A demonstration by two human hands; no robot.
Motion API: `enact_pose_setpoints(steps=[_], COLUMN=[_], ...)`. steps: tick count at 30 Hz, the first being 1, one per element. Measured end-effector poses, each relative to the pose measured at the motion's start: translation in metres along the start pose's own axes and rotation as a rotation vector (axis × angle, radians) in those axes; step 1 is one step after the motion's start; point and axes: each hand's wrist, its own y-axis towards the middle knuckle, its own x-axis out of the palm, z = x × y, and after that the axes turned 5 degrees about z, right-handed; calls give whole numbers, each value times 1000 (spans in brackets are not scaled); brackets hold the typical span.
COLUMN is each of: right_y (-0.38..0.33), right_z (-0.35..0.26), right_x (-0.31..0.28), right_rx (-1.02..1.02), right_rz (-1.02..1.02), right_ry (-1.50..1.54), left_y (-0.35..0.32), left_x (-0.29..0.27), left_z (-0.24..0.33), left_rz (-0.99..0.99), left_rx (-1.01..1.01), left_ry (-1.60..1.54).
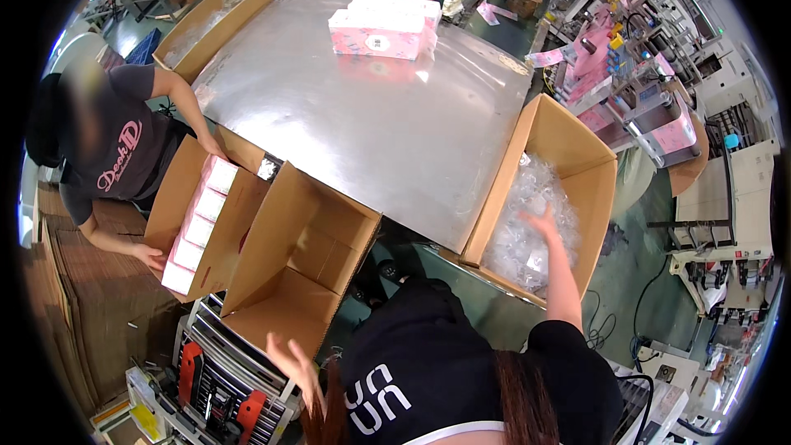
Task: The person picks up flat cardboard sheets from a stack, folds them into boxes, fills the boxes with packages of tissues, and places the boxes onto a conveyor belt station.
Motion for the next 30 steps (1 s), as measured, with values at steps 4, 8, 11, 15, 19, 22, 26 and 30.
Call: enact_pose_setpoints(steps=[4,8,11,15,19,22,26,30], right_y=[-82,-127,-129,-114,-97,-112,-107,-89], right_z=[-35,-94,-82,-30,-7,-47,-44,-55], right_x=[58,42,3,-14,-32,-49,-60,-64], right_rx=[-318,-192,-280,-260,41,247,308,154], right_rz=[-313,-352,-210,132,-45,-173,-217,-562], right_ry=[-414,-358,-145,172,516,706,739,1235], left_y=[20,49,54,57,55,58,56,57], left_x=[50,75,73,72,69,68,66,54], left_z=[69,112,118,114,123,125,122,110], left_rz=[-493,-574,-574,-606,-652,-642,-628,-705], left_rx=[231,744,637,694,733,777,765,521], left_ry=[-41,-38,-75,-92,-139,-172,-218,-321])
